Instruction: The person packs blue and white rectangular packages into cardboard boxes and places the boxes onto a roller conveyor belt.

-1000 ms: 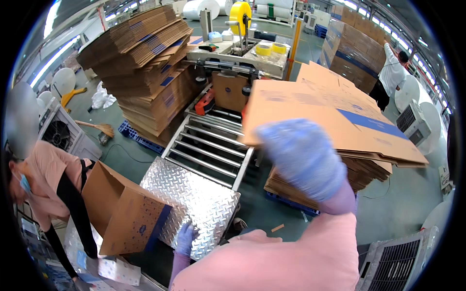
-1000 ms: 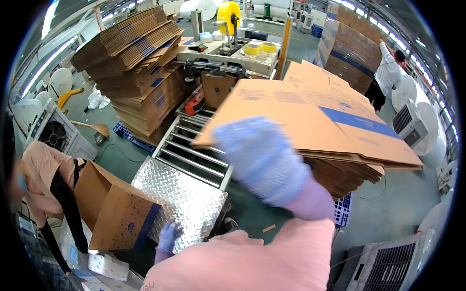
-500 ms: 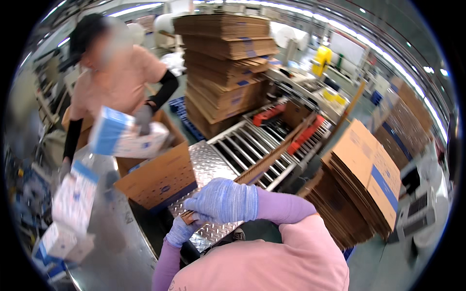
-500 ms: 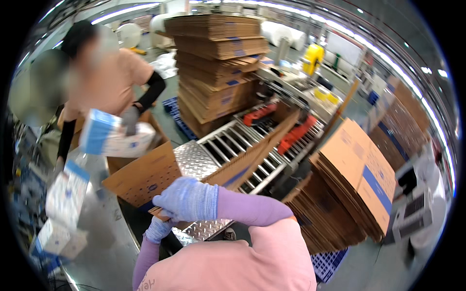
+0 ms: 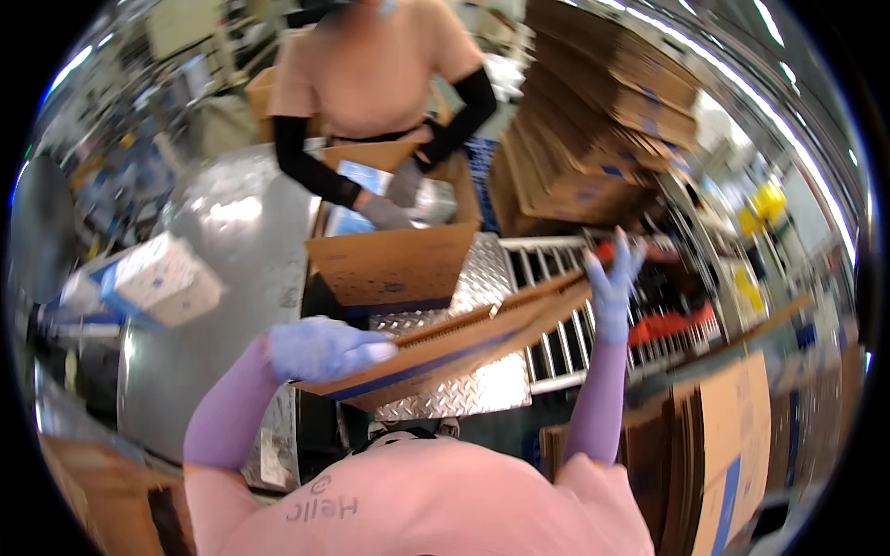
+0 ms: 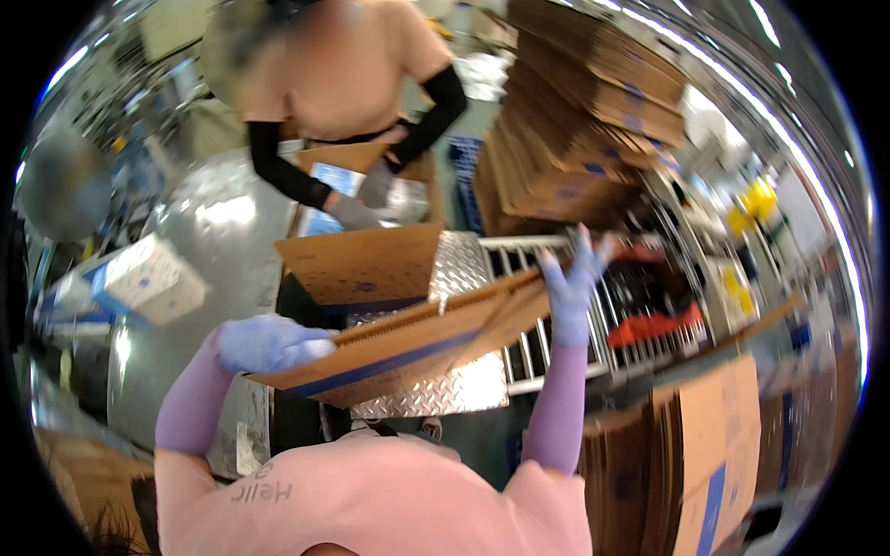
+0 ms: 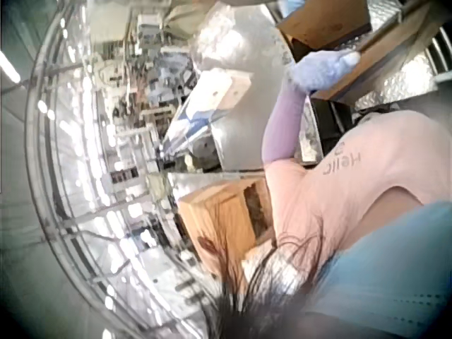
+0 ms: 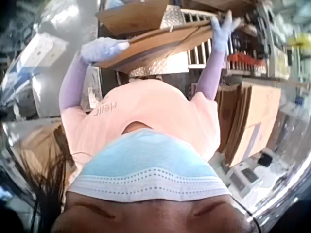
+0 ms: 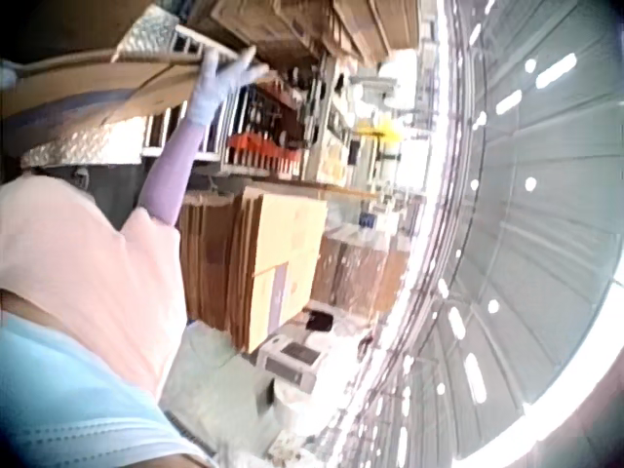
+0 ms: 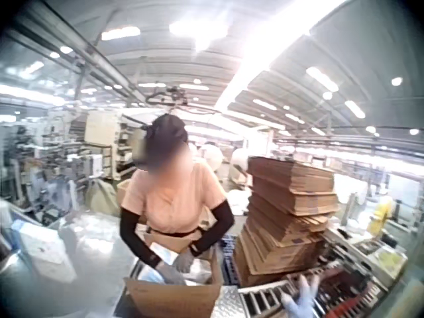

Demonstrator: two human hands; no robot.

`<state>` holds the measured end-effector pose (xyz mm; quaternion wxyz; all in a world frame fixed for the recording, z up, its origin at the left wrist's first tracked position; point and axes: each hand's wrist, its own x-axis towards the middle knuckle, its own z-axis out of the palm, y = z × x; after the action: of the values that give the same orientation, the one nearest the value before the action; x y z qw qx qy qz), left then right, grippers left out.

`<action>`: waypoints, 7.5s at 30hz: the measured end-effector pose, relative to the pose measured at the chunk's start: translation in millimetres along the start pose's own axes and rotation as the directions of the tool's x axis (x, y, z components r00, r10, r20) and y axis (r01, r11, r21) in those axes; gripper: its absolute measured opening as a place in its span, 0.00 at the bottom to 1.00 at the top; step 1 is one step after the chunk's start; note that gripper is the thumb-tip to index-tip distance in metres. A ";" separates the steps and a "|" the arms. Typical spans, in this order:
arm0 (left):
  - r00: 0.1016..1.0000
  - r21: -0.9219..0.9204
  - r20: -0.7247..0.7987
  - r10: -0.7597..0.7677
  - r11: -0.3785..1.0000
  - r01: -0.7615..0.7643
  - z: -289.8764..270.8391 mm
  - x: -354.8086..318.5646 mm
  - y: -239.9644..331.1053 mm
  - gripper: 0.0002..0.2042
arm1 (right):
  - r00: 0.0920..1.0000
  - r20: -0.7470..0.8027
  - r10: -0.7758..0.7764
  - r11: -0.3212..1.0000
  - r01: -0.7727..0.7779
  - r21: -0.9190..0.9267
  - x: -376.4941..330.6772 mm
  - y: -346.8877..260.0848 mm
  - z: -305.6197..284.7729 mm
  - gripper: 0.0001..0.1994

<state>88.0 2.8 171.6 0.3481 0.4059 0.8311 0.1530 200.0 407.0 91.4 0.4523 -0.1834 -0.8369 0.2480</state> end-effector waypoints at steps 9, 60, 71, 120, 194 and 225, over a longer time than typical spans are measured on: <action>0.974 0.117 -0.210 -0.087 0.987 0.114 -16.7 4.3 -0.8 0.24 | 0.925 0.326 0.194 0.780 -0.347 0.521 -39.8 -15.8 -75.9 0.27; 0.646 -0.366 -0.721 -0.251 0.929 -0.048 147.2 120.5 -70.0 0.27 | 0.557 0.654 0.512 -0.074 -0.730 0.680 -66.8 120.7 50.0 0.20; 0.704 -0.100 -0.605 -0.373 0.912 0.398 114.1 29.5 -167.3 0.25 | 0.021 0.859 0.511 -0.037 -0.998 0.047 -227.0 108.9 84.2 0.21; 0.171 -0.887 -0.178 -0.969 0.233 0.398 452.1 20.9 -249.3 0.27 | -0.263 0.953 -0.149 0.609 -0.784 -0.121 -198.8 -267.2 257.0 0.19; 0.396 -0.329 -0.772 -0.497 0.846 0.421 75.1 55.5 -162.9 0.18 | 0.582 0.775 -0.246 0.942 0.332 0.050 -19.5 -120.4 258.4 0.25; 0.607 -0.381 -0.669 -0.429 0.899 0.217 95.5 52.9 -192.2 0.29 | 0.025 0.820 -0.572 0.706 0.525 0.476 -39.1 -356.8 394.8 0.29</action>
<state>23.3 -78.4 -23.5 0.0540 0.1009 0.9314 0.3457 -143.8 -1.1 87.9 -0.0663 0.3433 -0.9281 0.1282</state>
